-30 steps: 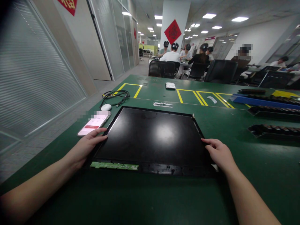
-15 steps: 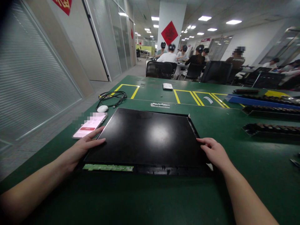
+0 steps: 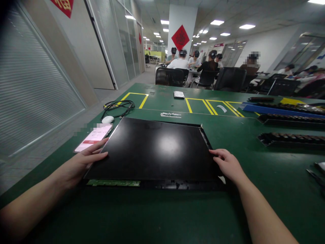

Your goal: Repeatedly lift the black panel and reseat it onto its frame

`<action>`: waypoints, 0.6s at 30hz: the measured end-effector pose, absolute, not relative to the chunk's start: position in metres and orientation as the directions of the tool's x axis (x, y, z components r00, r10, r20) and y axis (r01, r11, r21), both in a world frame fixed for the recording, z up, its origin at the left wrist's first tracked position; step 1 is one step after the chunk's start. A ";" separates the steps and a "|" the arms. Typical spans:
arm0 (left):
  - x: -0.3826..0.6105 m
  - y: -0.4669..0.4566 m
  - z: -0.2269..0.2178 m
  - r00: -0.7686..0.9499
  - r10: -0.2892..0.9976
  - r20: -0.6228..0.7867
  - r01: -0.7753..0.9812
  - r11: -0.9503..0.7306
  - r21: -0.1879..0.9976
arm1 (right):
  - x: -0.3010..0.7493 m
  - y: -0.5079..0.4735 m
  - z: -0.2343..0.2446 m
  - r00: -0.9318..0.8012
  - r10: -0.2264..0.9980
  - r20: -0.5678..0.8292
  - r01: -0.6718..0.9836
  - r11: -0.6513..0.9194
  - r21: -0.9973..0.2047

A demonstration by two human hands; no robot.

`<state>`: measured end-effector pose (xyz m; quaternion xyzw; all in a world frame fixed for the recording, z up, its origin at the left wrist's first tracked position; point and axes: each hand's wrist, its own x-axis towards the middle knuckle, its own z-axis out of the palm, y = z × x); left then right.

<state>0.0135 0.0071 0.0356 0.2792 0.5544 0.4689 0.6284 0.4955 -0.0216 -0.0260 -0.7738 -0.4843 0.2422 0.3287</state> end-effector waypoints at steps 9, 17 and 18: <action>0.016 0.006 0.038 -0.063 0.924 -0.377 -0.305 0.342 0.889 | 0.495 -0.020 -0.028 0.413 0.909 -0.060 0.596 -0.319 -0.737; 0.013 0.005 0.038 -0.010 0.948 -0.318 -0.282 0.302 0.911 | 0.494 -0.021 -0.030 0.411 0.910 -0.046 0.590 -0.305 -0.748; 0.013 0.004 0.038 0.008 0.952 -0.305 -0.291 0.294 0.910 | 0.494 -0.021 -0.030 0.410 0.911 -0.047 0.591 -0.304 -0.747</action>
